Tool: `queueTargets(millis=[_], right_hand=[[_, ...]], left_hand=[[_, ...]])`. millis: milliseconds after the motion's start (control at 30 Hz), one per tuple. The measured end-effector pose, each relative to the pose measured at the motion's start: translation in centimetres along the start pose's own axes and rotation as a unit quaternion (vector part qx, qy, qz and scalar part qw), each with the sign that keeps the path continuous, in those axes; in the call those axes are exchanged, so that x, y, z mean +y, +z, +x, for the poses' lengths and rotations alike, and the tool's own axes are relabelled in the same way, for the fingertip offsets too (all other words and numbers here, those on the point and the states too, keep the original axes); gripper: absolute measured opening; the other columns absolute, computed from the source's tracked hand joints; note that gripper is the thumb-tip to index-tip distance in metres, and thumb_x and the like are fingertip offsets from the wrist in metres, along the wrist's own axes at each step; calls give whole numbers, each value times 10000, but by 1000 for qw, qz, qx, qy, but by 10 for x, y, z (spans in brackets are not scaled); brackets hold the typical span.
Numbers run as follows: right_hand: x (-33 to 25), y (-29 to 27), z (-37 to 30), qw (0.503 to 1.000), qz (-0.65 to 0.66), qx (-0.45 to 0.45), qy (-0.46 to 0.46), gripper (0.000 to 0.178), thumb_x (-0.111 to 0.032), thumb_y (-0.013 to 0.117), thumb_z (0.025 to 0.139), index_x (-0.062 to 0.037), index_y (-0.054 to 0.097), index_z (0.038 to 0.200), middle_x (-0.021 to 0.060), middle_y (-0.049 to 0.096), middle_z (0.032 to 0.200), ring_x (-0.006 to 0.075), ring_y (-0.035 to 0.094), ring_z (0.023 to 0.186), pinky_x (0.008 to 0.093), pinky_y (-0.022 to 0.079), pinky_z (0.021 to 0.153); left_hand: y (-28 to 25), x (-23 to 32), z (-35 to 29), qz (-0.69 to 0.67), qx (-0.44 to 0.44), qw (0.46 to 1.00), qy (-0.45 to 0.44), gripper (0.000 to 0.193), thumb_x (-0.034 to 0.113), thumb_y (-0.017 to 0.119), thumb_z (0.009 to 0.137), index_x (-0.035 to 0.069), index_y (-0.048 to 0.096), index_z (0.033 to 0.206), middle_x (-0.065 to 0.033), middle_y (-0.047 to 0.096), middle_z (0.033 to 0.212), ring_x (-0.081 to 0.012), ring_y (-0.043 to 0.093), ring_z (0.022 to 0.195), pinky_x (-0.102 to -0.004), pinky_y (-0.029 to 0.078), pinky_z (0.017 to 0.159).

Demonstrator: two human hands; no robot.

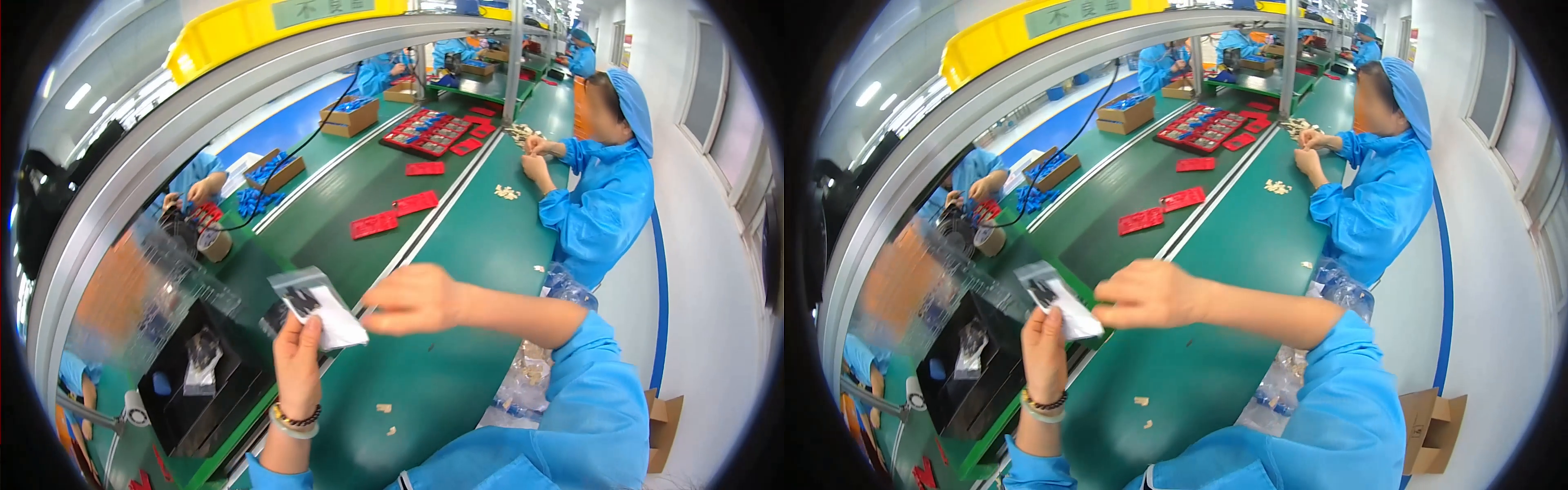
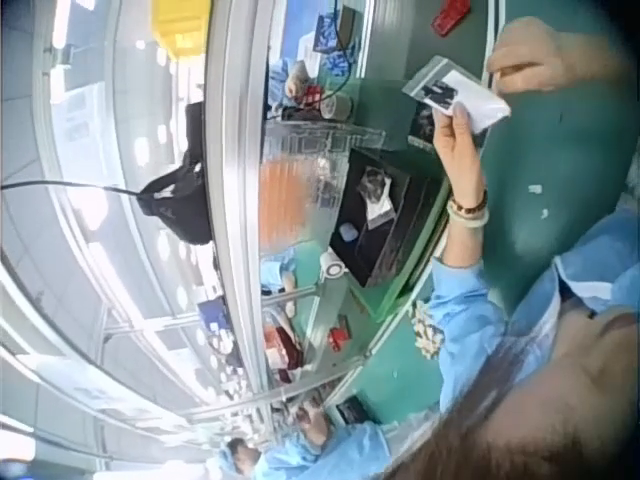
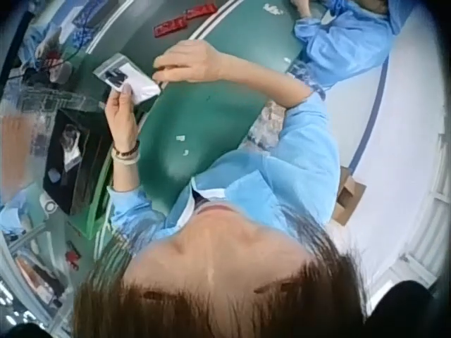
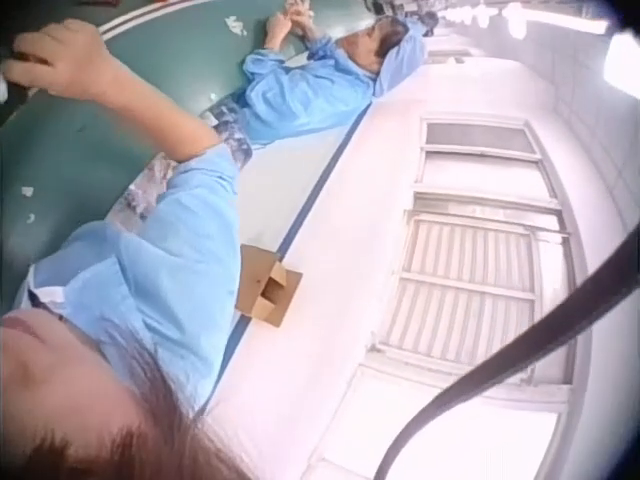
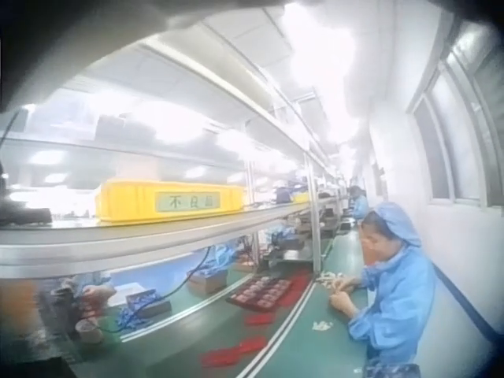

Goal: The person peels adhesive backings from small components and attaches them to red plastic device cases, places small parts into plastic bags, and attaches more components onto the cases.

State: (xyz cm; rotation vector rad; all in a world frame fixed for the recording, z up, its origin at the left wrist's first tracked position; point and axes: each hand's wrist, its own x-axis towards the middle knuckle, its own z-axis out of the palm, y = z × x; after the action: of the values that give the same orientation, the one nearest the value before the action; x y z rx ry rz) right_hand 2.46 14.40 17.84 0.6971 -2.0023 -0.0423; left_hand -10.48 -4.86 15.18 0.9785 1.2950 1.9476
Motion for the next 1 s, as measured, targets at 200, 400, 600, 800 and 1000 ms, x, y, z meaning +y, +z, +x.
queueTargets(millis=[200, 400, 600, 800, 1000], right_hand=[[149, -82, -81, 891, -7, 23, 453, 523, 37, 570, 787, -89, 467, 1284, 36, 570, 927, 82, 550, 667, 246, 474, 607], [340, -158, -131, 822, -153, 114, 537, 438, 9, 508, 830, -116, 493, 1250, 46, 624, 910, 114, 605, 658, 264, 491, 577], [441, -171, -134, 776, -5, 262, 574, 417, -85, 536, 889, -84, 445, 1296, 74, 610, 1045, 144, 627, 809, 259, 501, 596], [486, -150, -125, 730, 112, 381, 556, 536, -109, 519, 920, -107, 310, 1413, 121, 469, 1290, 211, 577, 1028, 334, 522, 759], [525, -151, -138, 692, 157, 422, 564, 575, -172, 550, 923, -121, 293, 1435, 80, 493, 1236, 184, 544, 1026, 362, 507, 771]], left_hand=[[26, -148, 35, 107, -89, 990, -25, 218, 88, 501, 935, -5, 575, 1118, -60, 509, 1140, -143, 480, 1056, -264, 375, 918], [43, -227, 79, 305, -160, 935, 86, 131, 58, 581, 843, 7, 586, 964, -136, 503, 1172, -305, 465, 1072, -356, 369, 925], [60, -226, 92, 371, -207, 902, 82, 72, 43, 560, 830, 5, 517, 874, -162, 504, 1163, -342, 462, 1049, -398, 367, 906], [60, -226, 93, 393, -197, 897, 44, 81, 75, 525, 875, 3, 491, 889, -176, 515, 1138, -361, 472, 1021, -411, 378, 889], [63, -227, 90, 401, -207, 892, 28, 125, 94, 517, 881, 10, 535, 972, -159, 532, 1126, -344, 477, 1057, -407, 359, 924]])
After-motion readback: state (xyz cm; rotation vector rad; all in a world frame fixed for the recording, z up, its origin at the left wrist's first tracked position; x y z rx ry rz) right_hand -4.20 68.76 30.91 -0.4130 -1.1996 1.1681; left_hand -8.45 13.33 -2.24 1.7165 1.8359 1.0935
